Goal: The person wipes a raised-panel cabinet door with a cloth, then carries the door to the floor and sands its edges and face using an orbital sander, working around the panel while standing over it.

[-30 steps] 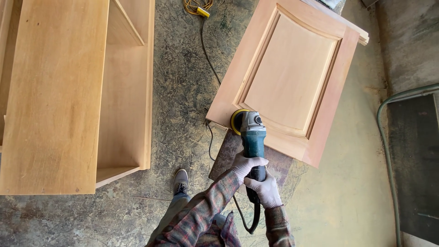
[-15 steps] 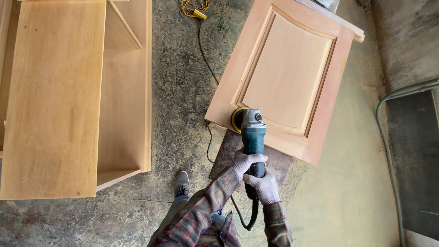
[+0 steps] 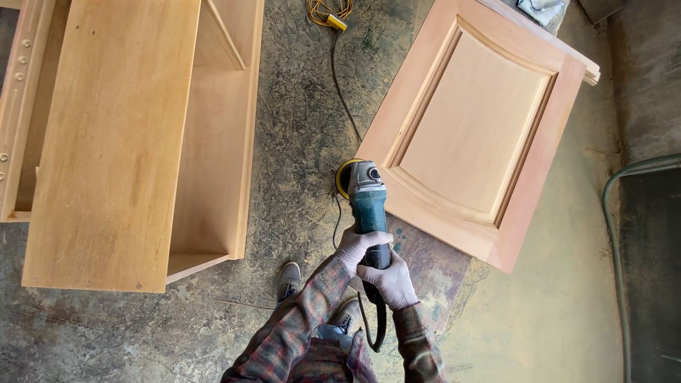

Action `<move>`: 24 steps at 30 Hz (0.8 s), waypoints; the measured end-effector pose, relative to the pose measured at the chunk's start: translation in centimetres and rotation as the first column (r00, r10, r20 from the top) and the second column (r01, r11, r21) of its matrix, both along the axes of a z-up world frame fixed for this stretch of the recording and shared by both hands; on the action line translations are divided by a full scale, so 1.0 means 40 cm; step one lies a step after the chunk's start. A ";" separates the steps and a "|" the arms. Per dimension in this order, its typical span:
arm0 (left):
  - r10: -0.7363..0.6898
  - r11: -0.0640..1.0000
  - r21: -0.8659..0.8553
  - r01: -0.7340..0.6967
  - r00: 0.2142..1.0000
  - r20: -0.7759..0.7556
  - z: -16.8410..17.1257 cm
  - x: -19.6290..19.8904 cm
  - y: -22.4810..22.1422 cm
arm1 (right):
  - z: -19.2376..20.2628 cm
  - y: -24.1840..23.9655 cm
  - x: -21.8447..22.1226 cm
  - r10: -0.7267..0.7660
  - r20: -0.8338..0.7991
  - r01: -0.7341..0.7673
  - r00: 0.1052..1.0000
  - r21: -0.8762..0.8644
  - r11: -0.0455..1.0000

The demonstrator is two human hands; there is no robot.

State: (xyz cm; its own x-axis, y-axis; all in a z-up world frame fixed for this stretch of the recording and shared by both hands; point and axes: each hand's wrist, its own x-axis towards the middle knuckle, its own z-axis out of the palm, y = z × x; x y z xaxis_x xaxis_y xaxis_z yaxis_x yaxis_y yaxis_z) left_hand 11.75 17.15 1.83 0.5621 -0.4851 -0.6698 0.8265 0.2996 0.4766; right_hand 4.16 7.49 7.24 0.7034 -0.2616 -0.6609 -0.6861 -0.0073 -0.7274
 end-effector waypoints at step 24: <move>-0.446 0.894 0.085 0.439 0.890 0.099 -0.030 -0.314 -0.423 | -0.052 -0.307 -0.409 -0.457 0.005 0.457 0.889 -0.044 0.888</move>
State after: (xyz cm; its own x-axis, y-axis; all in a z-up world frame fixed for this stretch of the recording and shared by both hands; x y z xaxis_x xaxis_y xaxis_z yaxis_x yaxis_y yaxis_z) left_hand -0.82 0.21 0.65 0.3716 -0.6631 -0.6498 0.8066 -0.1160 0.5797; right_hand -12.20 -4.81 5.17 0.4955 -0.5815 -0.6453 -0.6253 0.2768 -0.7296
